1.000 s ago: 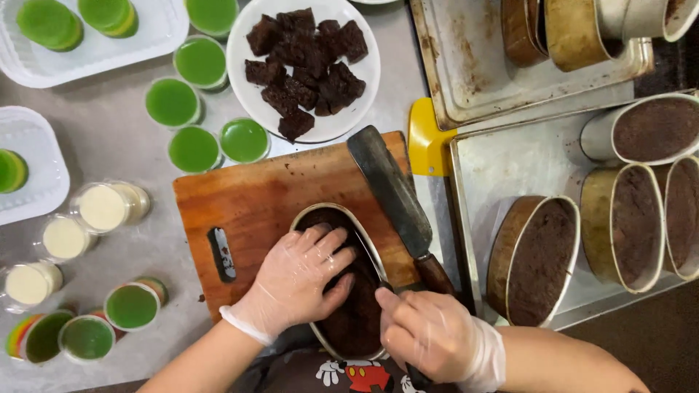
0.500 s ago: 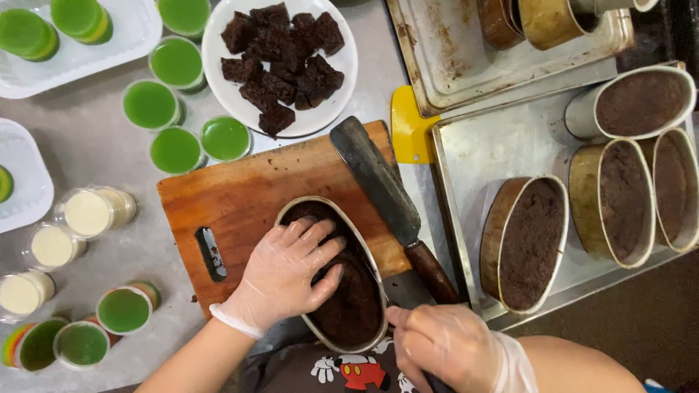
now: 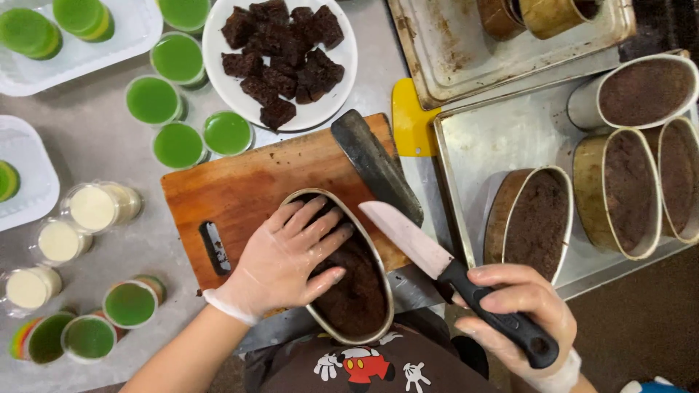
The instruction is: Using a knife to loosen a baked chocolate cake from its oval metal mold.
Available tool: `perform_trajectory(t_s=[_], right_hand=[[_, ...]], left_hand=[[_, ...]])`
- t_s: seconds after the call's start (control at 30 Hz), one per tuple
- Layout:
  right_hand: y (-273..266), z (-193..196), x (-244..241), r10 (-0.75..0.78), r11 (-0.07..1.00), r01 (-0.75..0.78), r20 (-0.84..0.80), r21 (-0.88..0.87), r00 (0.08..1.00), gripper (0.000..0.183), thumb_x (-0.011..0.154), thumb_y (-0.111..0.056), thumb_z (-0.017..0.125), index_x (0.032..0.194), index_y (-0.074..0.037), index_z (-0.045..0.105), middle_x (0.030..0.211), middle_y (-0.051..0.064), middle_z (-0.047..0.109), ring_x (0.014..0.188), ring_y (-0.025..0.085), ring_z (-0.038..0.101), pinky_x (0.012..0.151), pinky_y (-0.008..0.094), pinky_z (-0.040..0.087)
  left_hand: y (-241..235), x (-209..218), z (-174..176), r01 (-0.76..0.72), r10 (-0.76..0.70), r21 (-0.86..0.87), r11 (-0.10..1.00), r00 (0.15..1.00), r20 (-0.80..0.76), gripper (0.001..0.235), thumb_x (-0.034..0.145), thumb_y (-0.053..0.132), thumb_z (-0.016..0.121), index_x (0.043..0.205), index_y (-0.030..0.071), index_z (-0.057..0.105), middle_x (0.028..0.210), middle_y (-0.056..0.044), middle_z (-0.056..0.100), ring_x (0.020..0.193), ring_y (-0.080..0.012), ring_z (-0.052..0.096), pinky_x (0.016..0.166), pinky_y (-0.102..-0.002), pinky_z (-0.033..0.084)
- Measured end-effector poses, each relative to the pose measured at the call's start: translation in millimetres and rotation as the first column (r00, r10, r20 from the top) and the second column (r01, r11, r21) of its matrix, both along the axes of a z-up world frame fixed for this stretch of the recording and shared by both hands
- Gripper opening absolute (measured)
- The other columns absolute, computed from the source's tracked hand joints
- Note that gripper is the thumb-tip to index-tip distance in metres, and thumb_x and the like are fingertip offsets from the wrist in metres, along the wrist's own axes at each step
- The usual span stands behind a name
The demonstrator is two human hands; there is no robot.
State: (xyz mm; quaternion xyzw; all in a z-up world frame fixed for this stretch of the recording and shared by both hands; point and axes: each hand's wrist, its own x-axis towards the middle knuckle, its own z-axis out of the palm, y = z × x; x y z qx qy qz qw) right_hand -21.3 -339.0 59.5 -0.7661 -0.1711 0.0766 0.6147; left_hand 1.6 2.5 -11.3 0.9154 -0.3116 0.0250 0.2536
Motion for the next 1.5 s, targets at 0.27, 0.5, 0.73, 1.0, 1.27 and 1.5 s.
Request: perform_trajectory(t_s=[0.27,0.5,0.73,1.0,1.27,1.5], right_hand=[[6.9,-16.7,-18.8,0.005,0.997,0.03,0.456,-0.069,0.89,0.045,0.074,-0.018,0.09,0.108,-0.01,0.062,0.098,0.01,0.073,0.085,0.023,0.078,0.071,0.035,0.065],[17.8,-26.9,0.1,0.19,0.976,-0.089,0.578,-0.199,0.794,0.045,0.076,-0.019,0.094,0.104,-0.008,0.061,0.096,0.008,0.071,0.08,0.023,0.077,0.065,0.032,0.062],[36.6,-35.9,15.1,0.217,0.964,-0.069,0.606,-0.257,0.765,0.038,0.079,-0.015,0.091,0.104,-0.007,0.063,0.099,0.011,0.073,0.075,0.02,0.075,0.062,0.029,0.06],[33.7,-43.3,18.2,0.311,0.934,-0.134,0.571,-0.33,0.76,0.037,0.08,-0.014,0.089,0.11,-0.008,0.069,0.103,0.01,0.075,0.072,0.015,0.075,0.057,0.025,0.057],[44.9,-59.9,29.0,0.339,0.915,-0.157,0.497,-0.371,0.799,0.038,0.079,-0.015,0.09,0.109,-0.01,0.069,0.11,0.011,0.074,0.082,0.021,0.076,0.065,0.03,0.06],[46.3,-83.7,33.3,0.359,0.926,-0.234,0.495,-0.297,0.791,0.033,0.081,-0.014,0.09,0.107,-0.009,0.069,0.115,0.017,0.072,0.091,0.026,0.076,0.075,0.033,0.062]], left_hand=[[-24.8,-35.6,-12.6,-0.269,0.268,0.017,0.963,0.963,0.033,0.053,0.087,0.048,0.064,0.124,0.01,0.069,0.136,-0.013,0.059,0.135,-0.035,0.046,0.11,-0.05,0.035],[-28.9,-33.5,-10.2,-0.297,0.297,0.06,0.953,0.955,0.012,0.053,0.086,0.05,0.064,0.12,0.01,0.067,0.133,-0.012,0.06,0.134,-0.0342,0.047,0.11,-0.051,0.034],[-29.5,-31.4,-7.2,-0.311,0.31,0.047,0.949,0.95,0.022,0.049,0.086,0.047,0.065,0.12,0.011,0.068,0.128,-0.009,0.063,0.132,-0.0312,0.049,0.106,-0.049,0.036],[-26.5,-29.3,-7.0,-0.299,0.299,0.013,0.954,0.954,0.002,0.047,0.084,0.043,0.069,0.116,0.009,0.068,0.125,-0.011,0.065,0.129,-0.0328,0.053,0.1,-0.047,0.038],[-24.2,-27.1,-10.6,-0.301,0.3,-0.048,0.952,0.953,-0.032,0.047,0.083,0.042,0.07,0.116,0.008,0.068,0.124,-0.012,0.066,0.127,-0.033,0.055,0.097,-0.046,0.041],[-20.6,-27.9,-13.2,-0.287,0.286,-0.056,0.956,0.958,-0.031,0.049,0.084,0.045,0.07,0.115,0.007,0.068,0.123,-0.013,0.065,0.128,-0.0337,0.055,0.095,-0.046,0.04]])
